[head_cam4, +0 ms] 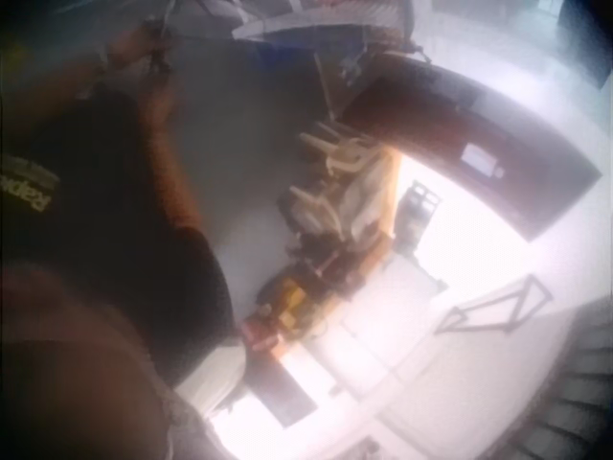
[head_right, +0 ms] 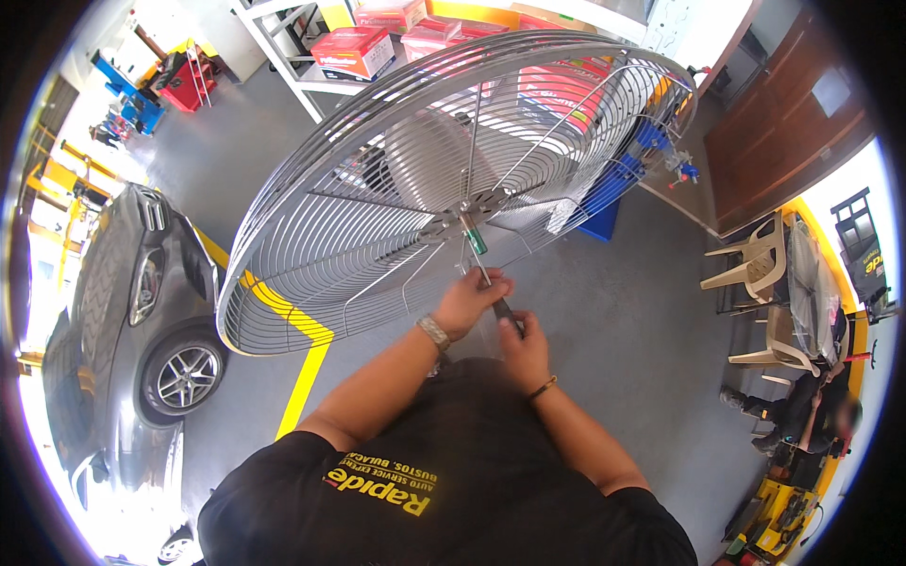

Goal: The person assembles a large industrial fan by attaching the front wire cage to the fan body. They use a screwdriver to tighten multiple screws around the central hub, securing the cage in place. The task is performed in a workshop with a car and shelves visible in the background.

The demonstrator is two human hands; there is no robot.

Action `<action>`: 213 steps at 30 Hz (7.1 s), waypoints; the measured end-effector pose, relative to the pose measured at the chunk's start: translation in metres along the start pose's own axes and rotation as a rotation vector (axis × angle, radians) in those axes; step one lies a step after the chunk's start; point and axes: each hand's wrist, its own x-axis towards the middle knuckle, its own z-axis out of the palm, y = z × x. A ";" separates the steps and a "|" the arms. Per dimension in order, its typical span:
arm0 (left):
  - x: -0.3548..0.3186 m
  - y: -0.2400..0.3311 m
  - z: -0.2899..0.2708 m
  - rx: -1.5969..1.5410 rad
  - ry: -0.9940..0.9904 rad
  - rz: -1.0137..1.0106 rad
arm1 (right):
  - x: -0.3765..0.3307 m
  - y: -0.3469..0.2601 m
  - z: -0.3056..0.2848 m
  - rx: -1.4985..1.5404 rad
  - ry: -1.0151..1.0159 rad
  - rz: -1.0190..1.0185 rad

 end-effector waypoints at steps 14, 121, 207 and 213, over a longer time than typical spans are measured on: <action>0.010 -0.008 -0.013 -0.086 -0.084 -0.013 | 0.009 0.010 -0.002 0.929 -0.226 0.494; -0.031 0.001 0.040 -0.164 -0.255 0.132 | -0.034 -0.088 -0.051 -0.286 -0.205 -0.348; -0.045 0.051 0.061 -0.587 -0.181 0.109 | -0.056 -0.119 -0.046 -0.822 0.043 -0.658; -0.044 0.061 0.064 -0.610 -0.156 0.091 | -0.050 -0.112 -0.044 -0.853 0.112 -0.765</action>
